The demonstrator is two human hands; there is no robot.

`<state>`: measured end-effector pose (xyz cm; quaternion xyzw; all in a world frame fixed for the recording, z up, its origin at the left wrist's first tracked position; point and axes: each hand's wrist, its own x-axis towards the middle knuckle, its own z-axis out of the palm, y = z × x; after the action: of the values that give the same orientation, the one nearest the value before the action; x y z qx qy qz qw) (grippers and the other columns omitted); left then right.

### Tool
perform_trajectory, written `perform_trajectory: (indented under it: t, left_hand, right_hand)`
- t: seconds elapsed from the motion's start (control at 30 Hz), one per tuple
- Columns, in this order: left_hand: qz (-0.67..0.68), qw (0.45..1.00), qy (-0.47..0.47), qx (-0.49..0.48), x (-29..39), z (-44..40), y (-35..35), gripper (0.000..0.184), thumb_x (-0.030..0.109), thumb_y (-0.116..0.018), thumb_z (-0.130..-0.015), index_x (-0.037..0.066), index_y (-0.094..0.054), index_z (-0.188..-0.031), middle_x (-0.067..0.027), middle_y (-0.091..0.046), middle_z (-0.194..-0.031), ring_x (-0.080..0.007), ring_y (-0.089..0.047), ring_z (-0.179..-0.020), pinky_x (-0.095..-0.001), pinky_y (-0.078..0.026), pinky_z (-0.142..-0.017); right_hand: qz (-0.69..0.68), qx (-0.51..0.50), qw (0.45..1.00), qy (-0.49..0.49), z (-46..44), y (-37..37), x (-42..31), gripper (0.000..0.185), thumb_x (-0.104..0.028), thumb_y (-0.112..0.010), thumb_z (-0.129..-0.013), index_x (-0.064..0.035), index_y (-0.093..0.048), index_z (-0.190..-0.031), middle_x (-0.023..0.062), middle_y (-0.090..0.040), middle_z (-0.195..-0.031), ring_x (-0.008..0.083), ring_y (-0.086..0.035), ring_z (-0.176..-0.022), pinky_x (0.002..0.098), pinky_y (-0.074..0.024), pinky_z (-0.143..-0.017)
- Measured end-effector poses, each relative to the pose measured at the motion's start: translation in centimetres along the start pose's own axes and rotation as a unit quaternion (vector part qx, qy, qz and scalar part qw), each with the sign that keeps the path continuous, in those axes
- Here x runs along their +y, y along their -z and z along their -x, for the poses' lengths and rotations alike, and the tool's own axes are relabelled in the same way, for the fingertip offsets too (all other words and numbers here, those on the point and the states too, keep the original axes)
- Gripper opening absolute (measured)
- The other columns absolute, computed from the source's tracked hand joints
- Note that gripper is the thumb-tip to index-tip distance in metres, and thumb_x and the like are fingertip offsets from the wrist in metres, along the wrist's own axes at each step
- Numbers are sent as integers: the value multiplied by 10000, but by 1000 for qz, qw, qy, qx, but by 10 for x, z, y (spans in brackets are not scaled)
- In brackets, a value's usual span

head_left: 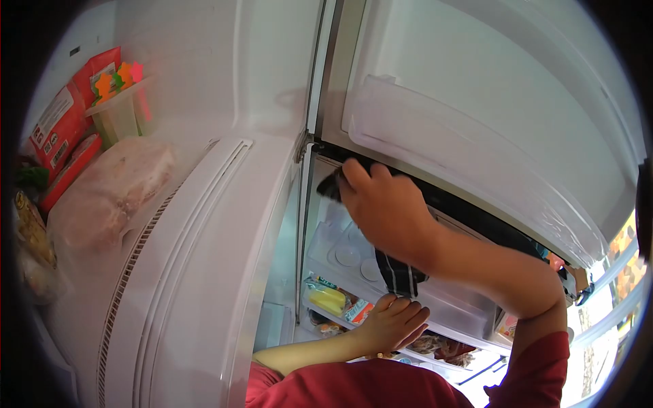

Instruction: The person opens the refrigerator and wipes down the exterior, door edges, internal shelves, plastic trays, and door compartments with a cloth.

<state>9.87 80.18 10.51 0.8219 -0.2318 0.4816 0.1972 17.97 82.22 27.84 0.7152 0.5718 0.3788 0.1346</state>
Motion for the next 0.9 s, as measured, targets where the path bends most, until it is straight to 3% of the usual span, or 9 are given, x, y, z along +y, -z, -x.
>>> perform_trajectory:
  t: [0.03,0.17,0.27,0.47,0.53,0.77,0.9]
  left_hand:
    - [1,1000,0,2,0,1,-1,279,273,-667,-725,140,-575,-952,24,-512,-867,-137,-449,-794,-312,-316,-753]
    - [-1,1000,-3,0,0,0,1,276,282,-665,-724,146,-574,-946,24,-502,-852,-137,-449,-787,-312,-312,-756]
    - [-12,1000,1,3,1,0,-1,276,290,-665,-721,149,-574,-940,26,-496,-845,-135,-446,-778,-310,-306,-754]
    - [0,1000,5,-6,0,0,0,270,296,-665,-719,152,-576,-930,30,-494,-842,-134,-444,-775,-309,-298,-757]
    - [-4,1000,-1,4,0,0,-1,268,293,-664,-719,151,-577,-928,29,-496,-842,-134,-445,-774,-309,-298,-756]
    - [-9,1000,12,-6,2,0,-3,271,301,-659,-719,146,-578,-926,26,-501,-840,-136,-441,-767,-318,-297,-756]
    - [-5,1000,8,-19,0,0,0,276,322,-646,-738,134,-577,-929,16,-497,-817,-139,-444,-757,-338,-301,-742]
  right_hand:
    - [22,37,999,-5,-6,-7,2,91,-88,-615,-667,-19,-627,-726,106,-489,-877,202,-570,-693,280,-520,-479]
    - [91,41,995,13,-22,-38,3,119,-91,-623,-659,-11,-641,-745,113,-491,-889,197,-569,-707,266,-519,-475]
    - [51,-26,998,-18,-37,-42,-7,166,-121,-602,-693,-49,-638,-839,80,-487,-928,190,-566,-725,261,-521,-550]
    - [-12,9,1000,-16,-18,-30,1,92,-107,-606,-681,-55,-633,-751,79,-487,-904,189,-571,-688,273,-516,-550]
    - [-46,-40,998,-33,-13,-23,1,131,-58,-635,-636,10,-642,-748,134,-490,-900,235,-589,-733,306,-533,-542]
    - [-20,-33,999,-6,-39,-38,-5,108,-91,-597,-692,-33,-630,-778,96,-492,-907,204,-582,-683,298,-514,-548]
    - [-73,-27,997,-17,-14,-22,7,107,-61,-647,-636,-8,-659,-728,124,-512,-913,236,-616,-731,318,-532,-564]
